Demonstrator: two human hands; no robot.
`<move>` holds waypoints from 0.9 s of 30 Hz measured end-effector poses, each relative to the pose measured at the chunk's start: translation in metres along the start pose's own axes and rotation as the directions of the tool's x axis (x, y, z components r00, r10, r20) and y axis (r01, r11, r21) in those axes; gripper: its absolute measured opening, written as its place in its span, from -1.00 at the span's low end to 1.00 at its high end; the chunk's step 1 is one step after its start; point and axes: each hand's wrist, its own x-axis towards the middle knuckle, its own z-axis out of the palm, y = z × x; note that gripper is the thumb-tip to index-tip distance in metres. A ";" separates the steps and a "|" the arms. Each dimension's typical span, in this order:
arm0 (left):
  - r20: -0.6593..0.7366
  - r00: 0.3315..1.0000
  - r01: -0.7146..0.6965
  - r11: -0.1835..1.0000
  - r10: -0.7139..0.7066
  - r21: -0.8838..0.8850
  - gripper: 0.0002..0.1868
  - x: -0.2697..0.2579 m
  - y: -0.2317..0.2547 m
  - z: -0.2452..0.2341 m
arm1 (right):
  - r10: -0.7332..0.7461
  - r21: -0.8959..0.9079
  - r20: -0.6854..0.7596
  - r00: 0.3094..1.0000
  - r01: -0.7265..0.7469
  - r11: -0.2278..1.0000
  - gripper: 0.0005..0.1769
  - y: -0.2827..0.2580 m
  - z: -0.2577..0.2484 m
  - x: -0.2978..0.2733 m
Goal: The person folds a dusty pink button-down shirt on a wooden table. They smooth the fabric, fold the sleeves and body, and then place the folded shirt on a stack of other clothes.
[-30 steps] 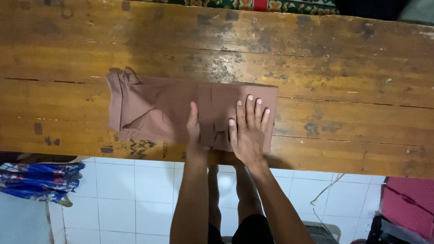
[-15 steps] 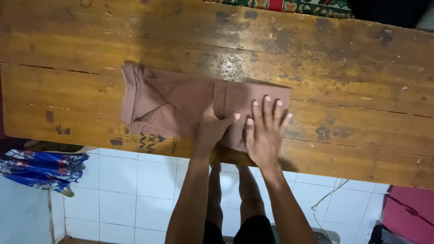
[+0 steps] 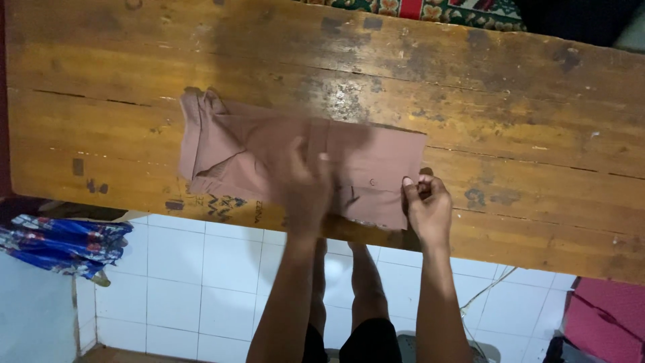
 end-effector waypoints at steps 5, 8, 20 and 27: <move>0.173 0.675 -0.733 0.678 0.717 0.053 -0.26 -0.037 0.024 0.047 | -0.024 0.482 0.094 0.995 -0.024 0.876 -0.80 0.014 -0.001 0.004; 0.266 0.699 -0.713 0.678 0.664 0.179 -0.25 -0.050 -0.004 0.092 | -0.029 0.515 0.064 0.998 -0.008 0.857 -0.86 0.031 -0.015 0.013; 0.310 0.787 -0.277 0.754 0.534 -0.596 -0.19 -0.065 0.045 0.070 | -0.427 0.227 -0.150 0.892 0.451 0.863 -0.64 -0.127 -0.089 -0.041; 0.385 0.867 0.270 0.352 0.316 -0.896 -0.19 -0.039 0.018 0.050 | -0.611 0.175 0.028 0.791 0.598 0.782 -0.74 -0.187 -0.020 -0.063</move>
